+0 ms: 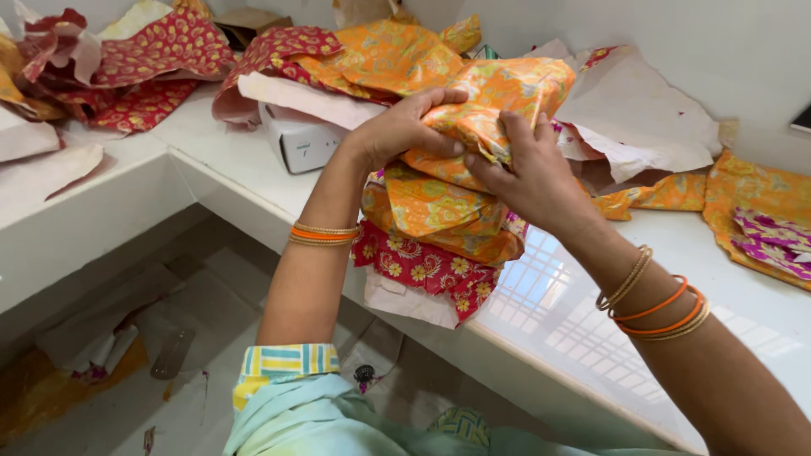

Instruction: The person wraps several small boxes using colorful patterned paper. They fold the paper around each box, tuck the edges, and place the finished packages on a pile.

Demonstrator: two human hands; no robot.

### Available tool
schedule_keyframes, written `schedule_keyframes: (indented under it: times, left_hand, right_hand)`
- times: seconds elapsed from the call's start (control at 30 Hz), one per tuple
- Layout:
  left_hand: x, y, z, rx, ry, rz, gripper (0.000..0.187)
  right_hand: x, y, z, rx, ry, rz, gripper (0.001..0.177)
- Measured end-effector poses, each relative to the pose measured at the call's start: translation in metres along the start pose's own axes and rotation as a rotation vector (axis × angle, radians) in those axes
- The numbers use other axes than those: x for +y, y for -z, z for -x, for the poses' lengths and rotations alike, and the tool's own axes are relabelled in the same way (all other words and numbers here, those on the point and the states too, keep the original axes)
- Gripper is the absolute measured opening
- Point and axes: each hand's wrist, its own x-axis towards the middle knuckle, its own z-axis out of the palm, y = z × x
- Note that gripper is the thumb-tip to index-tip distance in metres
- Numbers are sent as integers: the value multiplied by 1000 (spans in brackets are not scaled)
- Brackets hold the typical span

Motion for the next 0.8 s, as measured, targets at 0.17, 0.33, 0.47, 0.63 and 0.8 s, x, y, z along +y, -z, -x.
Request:
schedule_keyframes:
  times: [0.17, 0.33, 0.47, 0.63, 0.8]
  left_hand:
    - [14, -1, 9, 5, -24, -149, 85]
    - [28, 2, 11, 70, 166, -646, 96]
    - [26, 16, 30, 59, 154, -720, 106]
    - [-4, 61, 61, 123, -131, -400, 99]
    - [-71, 125, 77, 803, -250, -501, 72]
  right_hand:
    - [-19, 7, 2, 17, 29, 135, 77]
    - [-16, 5, 4, 3, -9, 127, 86]
    - [-12, 8, 10, 18, 80, 1, 102]
    - [-2, 27, 55, 35, 216, -44, 117]
    - [28, 37, 144, 59, 533, 203, 117]
